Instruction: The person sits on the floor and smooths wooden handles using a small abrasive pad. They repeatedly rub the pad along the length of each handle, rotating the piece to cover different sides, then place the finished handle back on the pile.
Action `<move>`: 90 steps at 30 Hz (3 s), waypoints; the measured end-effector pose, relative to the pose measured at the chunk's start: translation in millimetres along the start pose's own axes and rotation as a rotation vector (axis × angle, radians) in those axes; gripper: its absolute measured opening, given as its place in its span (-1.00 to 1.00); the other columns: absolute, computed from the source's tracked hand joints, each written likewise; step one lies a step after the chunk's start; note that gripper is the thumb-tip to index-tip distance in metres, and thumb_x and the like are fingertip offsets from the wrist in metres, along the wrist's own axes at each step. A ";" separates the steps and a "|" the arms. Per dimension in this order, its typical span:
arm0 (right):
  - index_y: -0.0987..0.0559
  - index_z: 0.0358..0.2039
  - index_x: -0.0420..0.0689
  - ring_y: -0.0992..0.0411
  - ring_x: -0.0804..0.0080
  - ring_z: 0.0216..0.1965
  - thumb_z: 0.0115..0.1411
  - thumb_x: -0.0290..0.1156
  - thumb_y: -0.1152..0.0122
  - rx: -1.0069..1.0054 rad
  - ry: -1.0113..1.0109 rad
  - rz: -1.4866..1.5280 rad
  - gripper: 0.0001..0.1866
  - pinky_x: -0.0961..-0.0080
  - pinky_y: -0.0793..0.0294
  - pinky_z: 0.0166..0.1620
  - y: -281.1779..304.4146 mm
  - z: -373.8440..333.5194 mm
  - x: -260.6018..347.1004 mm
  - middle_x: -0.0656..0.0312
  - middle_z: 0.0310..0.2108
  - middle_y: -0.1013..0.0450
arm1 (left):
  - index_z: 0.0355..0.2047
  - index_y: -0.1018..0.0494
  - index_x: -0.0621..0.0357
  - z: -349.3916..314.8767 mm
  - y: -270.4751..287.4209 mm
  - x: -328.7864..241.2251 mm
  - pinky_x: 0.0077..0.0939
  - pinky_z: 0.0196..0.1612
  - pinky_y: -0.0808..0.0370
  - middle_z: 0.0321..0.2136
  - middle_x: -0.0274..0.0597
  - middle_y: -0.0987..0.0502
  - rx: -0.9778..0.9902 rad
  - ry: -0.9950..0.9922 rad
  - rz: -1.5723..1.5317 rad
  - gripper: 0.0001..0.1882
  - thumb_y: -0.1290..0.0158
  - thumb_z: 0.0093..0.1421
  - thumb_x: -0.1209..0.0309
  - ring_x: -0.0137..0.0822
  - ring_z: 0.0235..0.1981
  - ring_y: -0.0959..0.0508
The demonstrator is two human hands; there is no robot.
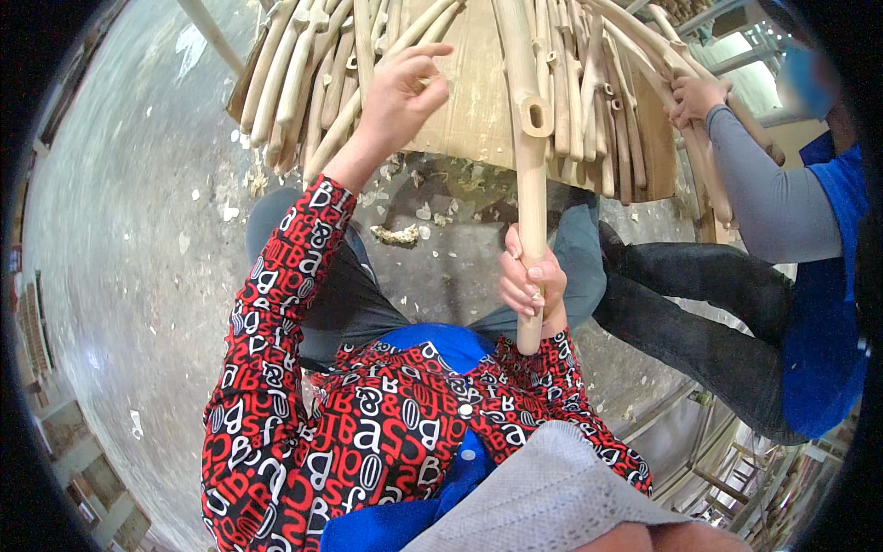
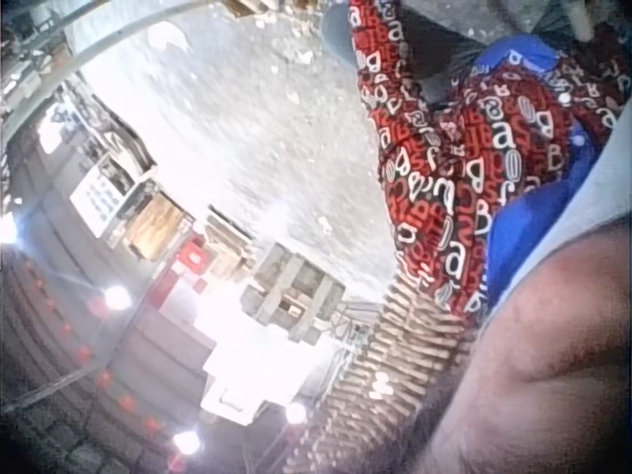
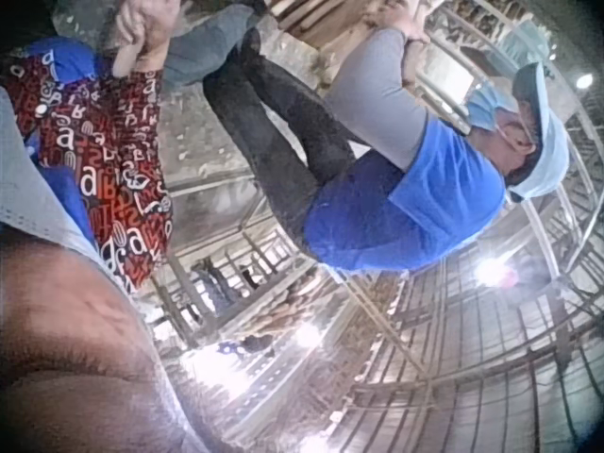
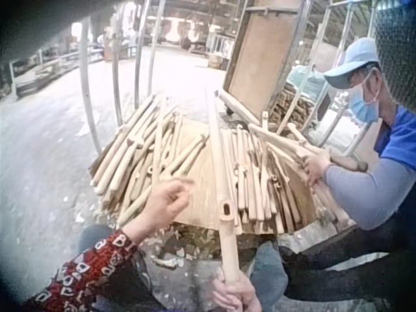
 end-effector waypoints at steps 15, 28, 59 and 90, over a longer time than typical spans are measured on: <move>-0.45 -0.37 -0.23 -0.37 0.51 -0.68 0.05 -0.46 -0.16 -0.940 0.199 -1.288 -0.85 0.57 -0.38 -0.63 113.7 20.9 196.4 0.24 -0.57 -0.41 | -0.47 -0.30 0.07 7.4 30.9 24.1 -0.68 -0.60 -0.35 -0.47 -0.24 -0.50 -0.098 0.636 -0.664 -0.91 0.05 0.18 0.46 -0.56 -0.60 -0.37; -0.45 -0.33 -0.32 -0.38 0.45 -0.71 0.00 -0.44 -0.25 -1.141 0.288 -1.551 -0.73 0.53 -0.39 -0.63 177.6 56.2 257.7 0.16 -0.59 -0.44 | -0.36 -0.22 0.08 7.2 16.0 2.3 -0.70 -0.59 -0.39 -0.36 -0.07 -0.55 -0.142 0.549 -0.694 -0.86 0.22 0.10 0.61 -0.47 -0.50 -0.50; 0.23 0.35 -0.01 -0.28 0.11 0.10 0.25 0.21 0.21 -0.261 0.295 -0.754 -0.14 0.15 -0.27 0.16 -26.3 69.8 80.3 -0.08 0.33 0.15 | -0.26 -0.51 0.11 -31.0 -55.2 -28.1 -0.30 -0.25 -0.45 -0.36 -0.13 -0.45 0.453 -0.211 0.084 -0.79 -0.05 0.16 0.29 -0.12 -0.30 -0.51; -0.08 0.27 -0.13 -0.10 -0.18 0.23 0.22 0.28 0.22 -0.034 -0.002 -0.273 -0.17 -0.19 -0.20 0.15 -47.0 122.9 108.8 -0.20 0.24 -0.04 | -0.27 -0.41 0.19 -3.0 -17.6 -15.3 -0.32 -0.31 -0.46 -0.39 -0.06 -0.48 -0.050 -0.142 0.361 -0.88 -0.03 0.18 0.46 -0.06 -0.35 -0.51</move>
Point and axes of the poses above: each hand's wrist, its own z-axis towards the middle knuckle, its own y-axis out of the back of the hand, x = y × z, the point moved 3 cm from there along z, towards the middle knuckle
